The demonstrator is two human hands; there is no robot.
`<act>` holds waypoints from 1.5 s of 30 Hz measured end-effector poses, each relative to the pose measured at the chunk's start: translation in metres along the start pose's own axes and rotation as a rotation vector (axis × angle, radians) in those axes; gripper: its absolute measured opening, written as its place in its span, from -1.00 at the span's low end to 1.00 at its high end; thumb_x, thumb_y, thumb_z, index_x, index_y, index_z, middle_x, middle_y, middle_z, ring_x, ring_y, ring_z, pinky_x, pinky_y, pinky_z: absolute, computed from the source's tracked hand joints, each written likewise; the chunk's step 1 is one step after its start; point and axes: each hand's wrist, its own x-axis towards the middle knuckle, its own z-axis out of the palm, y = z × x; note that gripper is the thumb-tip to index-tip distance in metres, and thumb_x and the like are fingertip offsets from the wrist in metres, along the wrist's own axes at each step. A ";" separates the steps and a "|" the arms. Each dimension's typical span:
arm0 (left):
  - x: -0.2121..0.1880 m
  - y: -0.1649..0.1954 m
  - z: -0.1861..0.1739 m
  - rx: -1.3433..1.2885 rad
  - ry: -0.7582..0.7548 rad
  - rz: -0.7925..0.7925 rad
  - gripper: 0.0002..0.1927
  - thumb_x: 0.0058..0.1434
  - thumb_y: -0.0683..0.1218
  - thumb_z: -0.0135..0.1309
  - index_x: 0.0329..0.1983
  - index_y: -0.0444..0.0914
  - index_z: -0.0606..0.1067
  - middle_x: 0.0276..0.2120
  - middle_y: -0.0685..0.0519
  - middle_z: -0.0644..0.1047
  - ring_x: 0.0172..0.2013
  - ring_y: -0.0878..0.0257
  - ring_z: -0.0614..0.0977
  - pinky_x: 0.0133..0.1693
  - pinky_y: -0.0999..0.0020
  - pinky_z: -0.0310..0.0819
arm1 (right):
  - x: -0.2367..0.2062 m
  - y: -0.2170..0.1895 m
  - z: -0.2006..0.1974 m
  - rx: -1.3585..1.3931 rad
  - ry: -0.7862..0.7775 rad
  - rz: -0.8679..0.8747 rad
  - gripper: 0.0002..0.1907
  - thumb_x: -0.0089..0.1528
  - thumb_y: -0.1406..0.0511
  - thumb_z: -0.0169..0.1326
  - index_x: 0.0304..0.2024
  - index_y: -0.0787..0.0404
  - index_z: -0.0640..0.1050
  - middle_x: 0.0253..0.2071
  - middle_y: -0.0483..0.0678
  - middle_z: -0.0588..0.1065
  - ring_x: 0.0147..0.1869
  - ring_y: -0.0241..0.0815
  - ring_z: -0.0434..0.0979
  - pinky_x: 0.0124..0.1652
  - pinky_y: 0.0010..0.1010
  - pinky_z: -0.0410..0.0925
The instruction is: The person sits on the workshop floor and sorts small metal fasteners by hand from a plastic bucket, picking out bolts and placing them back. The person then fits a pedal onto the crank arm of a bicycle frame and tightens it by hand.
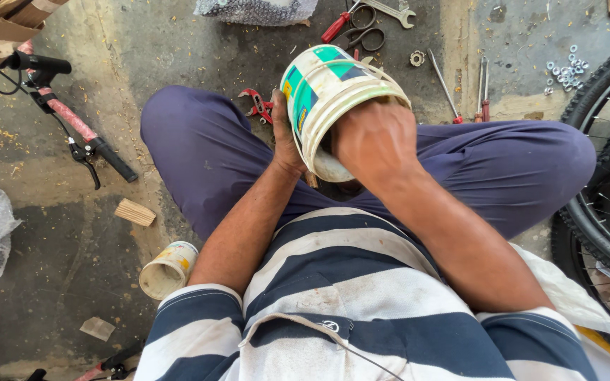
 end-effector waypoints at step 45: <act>0.001 0.010 0.015 -0.060 0.006 0.122 -0.15 0.34 0.48 -0.06 0.29 -0.30 0.47 0.13 -0.13 0.57 0.09 0.05 0.63 0.18 0.07 0.57 | -0.043 0.041 -0.022 1.679 -0.031 0.464 -0.94 0.19 0.40 0.07 -0.32 0.30 0.53 -0.34 -0.01 0.42 -0.34 -0.27 0.32 -0.33 -0.48 0.21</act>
